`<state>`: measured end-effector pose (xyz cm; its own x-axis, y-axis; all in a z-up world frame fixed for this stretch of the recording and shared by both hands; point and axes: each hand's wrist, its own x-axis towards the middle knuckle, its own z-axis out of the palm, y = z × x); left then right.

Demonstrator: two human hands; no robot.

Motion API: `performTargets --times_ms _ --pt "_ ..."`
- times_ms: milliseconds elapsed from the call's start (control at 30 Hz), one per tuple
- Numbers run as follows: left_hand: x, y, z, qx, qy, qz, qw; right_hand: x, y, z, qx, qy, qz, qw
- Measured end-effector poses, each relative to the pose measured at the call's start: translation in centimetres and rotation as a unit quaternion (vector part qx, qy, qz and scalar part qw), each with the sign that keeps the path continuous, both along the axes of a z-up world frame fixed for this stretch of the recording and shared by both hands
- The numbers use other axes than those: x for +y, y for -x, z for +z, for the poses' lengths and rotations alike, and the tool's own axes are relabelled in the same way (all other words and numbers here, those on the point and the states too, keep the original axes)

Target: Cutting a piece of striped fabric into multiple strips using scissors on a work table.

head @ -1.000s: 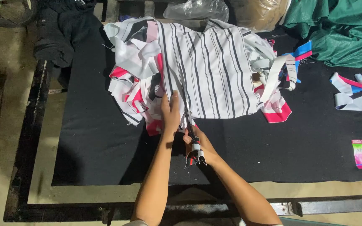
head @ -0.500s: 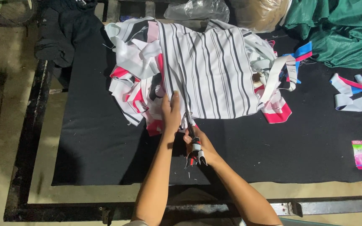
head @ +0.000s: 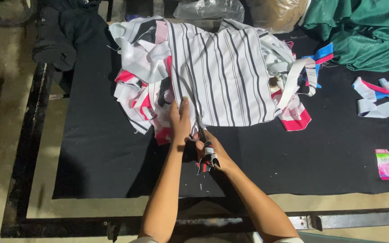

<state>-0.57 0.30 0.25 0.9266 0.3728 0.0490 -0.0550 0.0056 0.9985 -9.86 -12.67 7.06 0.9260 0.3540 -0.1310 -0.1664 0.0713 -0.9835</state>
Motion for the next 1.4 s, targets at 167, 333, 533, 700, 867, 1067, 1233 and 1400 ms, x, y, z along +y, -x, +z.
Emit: performTargets --times_ms 167,333,533,700,867,1067,1233,1400 --pt "0.0 0.4 1.2 0.02 -0.013 -0.01 1.0 0.1 -0.5 2.3 -0.014 0.017 0.008 1.0" --pt "-0.1 0.3 0.4 0.03 -0.011 -0.022 0.999 -0.2 -0.6 0.5 -0.018 -0.01 0.013 1.0" --pt "-0.2 0.6 1.8 0.024 -0.019 -0.026 0.999 -0.1 -0.5 0.0 -0.011 -0.036 0.008 0.999" --pt "-0.4 0.9 2.9 0.011 -0.02 -0.019 1.0 -0.1 -0.1 1.5 -0.023 -0.02 0.012 0.999" --pt "-0.7 1.1 4.1 0.002 -0.01 -0.018 1.0 0.0 0.3 2.0 -0.007 -0.002 -0.004 1.0" --pt "-0.5 0.5 1.1 -0.001 -0.014 -0.031 0.999 0.3 0.4 3.6 -0.001 0.017 -0.023 1.0" --pt "-0.6 0.6 1.8 -0.001 -0.022 -0.028 0.999 0.2 0.1 1.7 0.01 0.018 -0.017 1.0" --pt "-0.7 0.7 2.9 -0.016 -0.03 -0.025 0.999 -0.1 0.1 1.6 0.011 0.026 -0.019 0.999"
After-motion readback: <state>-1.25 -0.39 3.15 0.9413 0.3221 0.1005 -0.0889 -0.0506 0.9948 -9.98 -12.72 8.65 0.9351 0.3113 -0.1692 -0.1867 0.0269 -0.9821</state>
